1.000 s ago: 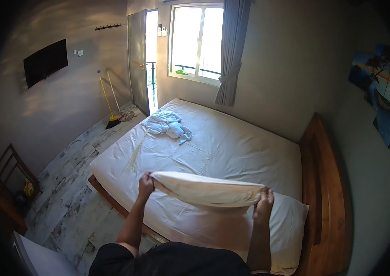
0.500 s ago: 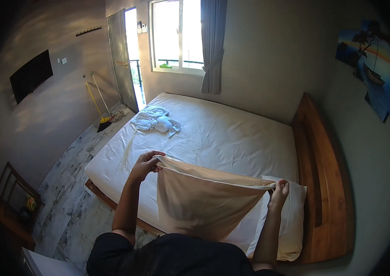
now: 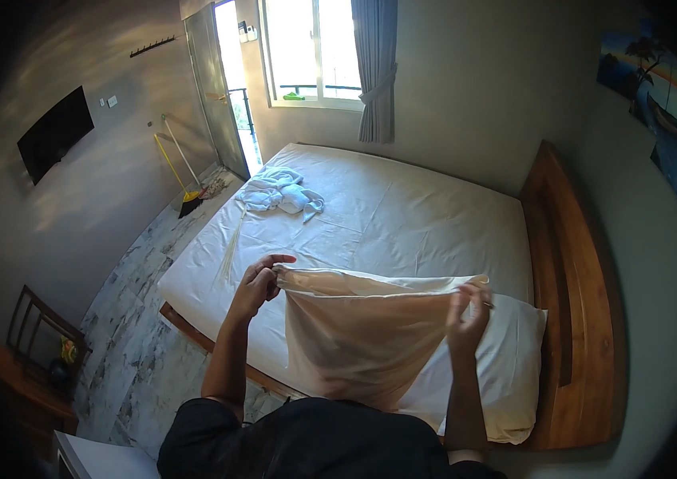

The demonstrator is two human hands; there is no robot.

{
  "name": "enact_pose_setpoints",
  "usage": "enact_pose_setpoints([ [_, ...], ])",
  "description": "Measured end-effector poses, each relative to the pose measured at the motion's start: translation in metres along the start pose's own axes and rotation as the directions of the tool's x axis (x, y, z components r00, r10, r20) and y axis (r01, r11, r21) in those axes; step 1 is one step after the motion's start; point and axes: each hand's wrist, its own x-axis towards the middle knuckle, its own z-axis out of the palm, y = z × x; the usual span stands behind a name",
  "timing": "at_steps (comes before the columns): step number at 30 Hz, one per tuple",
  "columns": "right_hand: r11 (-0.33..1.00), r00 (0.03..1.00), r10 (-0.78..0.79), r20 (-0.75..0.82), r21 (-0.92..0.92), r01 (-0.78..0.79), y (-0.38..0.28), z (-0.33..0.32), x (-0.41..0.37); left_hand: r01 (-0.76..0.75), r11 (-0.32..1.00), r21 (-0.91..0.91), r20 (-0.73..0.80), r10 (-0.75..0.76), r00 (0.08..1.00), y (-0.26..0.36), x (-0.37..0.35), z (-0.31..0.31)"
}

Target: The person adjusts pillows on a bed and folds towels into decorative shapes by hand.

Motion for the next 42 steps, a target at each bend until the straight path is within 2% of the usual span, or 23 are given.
enact_pose_setpoints([
  [2,0.949,0.955,0.006,0.295,0.3,-0.099,-0.042,0.022,0.004,-0.006,0.999,-0.037,0.004,0.006,1.0,0.002,-0.006,0.007],
  [3,0.936,0.9,-0.175,0.4,0.35,0.026,-0.064,0.029,0.01,0.001,0.999,-0.054,0.005,-0.001,1.0,0.004,-0.01,0.011],
  [4,0.899,0.801,-0.35,0.485,0.413,0.143,-0.083,0.039,0.015,0.007,0.997,-0.071,0.005,-0.007,1.0,0.007,-0.014,0.014],
  [6,0.747,0.639,-0.569,0.517,0.65,0.14,-0.107,0.063,0.014,-0.021,0.995,-0.102,0.026,0.024,0.999,0.012,-0.022,0.019],
  [9,0.773,0.484,-0.608,0.63,0.609,0.178,-0.127,0.086,0.005,-0.06,0.995,-0.076,0.052,0.064,0.997,0.019,-0.037,0.021],
  [12,0.837,0.28,-0.531,0.799,0.546,0.03,-0.128,0.099,-0.002,-0.096,0.987,-0.131,0.0,0.097,0.995,0.02,-0.052,0.021],
  [13,0.825,0.256,-0.551,0.794,0.565,0.025,-0.122,0.103,-0.011,-0.114,0.983,-0.144,-0.027,0.112,0.993,0.018,-0.055,0.018],
  [16,0.915,0.125,-0.401,0.907,0.403,0.014,-0.126,0.103,-0.022,-0.153,0.976,-0.158,-0.101,0.138,0.985,0.01,-0.06,0.012],
  [17,0.93,0.177,-0.367,0.913,0.354,0.102,-0.134,0.094,-0.023,-0.158,0.977,-0.146,-0.119,0.141,0.983,0.009,-0.061,0.01],
  [18,0.875,0.283,-0.483,0.828,0.45,0.178,-0.134,0.091,-0.025,-0.162,0.978,-0.131,-0.136,0.145,0.98,0.01,-0.062,0.009],
  [20,0.729,0.449,-0.682,0.578,0.584,0.356,-0.132,0.085,-0.035,-0.179,0.977,-0.119,-0.162,0.159,0.974,0.01,-0.064,0.008],
  [21,0.669,0.567,-0.727,0.387,0.587,0.456,-0.142,0.079,-0.031,-0.189,0.977,-0.103,-0.159,0.171,0.972,0.007,-0.065,0.007],
  [24,0.659,0.533,-0.752,0.388,0.448,0.605,-0.148,0.065,-0.019,-0.187,0.974,-0.13,-0.127,0.17,0.977,0.01,-0.07,0.01],
  [25,0.691,0.526,-0.722,0.45,0.515,0.508,-0.142,0.067,-0.018,-0.172,0.975,-0.139,-0.109,0.157,0.982,0.01,-0.072,0.012],
  [28,0.822,0.498,-0.568,0.655,0.427,0.377,-0.129,0.075,-0.026,-0.162,0.97,-0.179,-0.065,0.153,0.986,0.012,-0.075,0.016],
  [31,0.864,0.417,-0.471,0.777,0.312,0.395,-0.118,0.078,-0.038,-0.187,0.963,-0.196,-0.104,0.169,0.98,0.009,-0.075,0.022],
  [34,0.841,0.409,-0.458,0.789,0.237,0.486,-0.113,0.074,-0.042,-0.197,0.949,-0.247,-0.148,0.164,0.975,0.004,-0.077,0.017],
  [37,0.84,0.457,-0.485,0.746,0.252,0.481,-0.093,0.076,-0.046,-0.243,0.939,-0.241,-0.219,0.192,0.957,0.0,-0.081,0.01],
  [42,0.86,0.554,-0.434,0.711,0.144,0.489,-0.04,0.061,-0.049,-0.246,0.955,-0.163,-0.29,0.192,0.938,0.001,-0.091,-0.009],
])
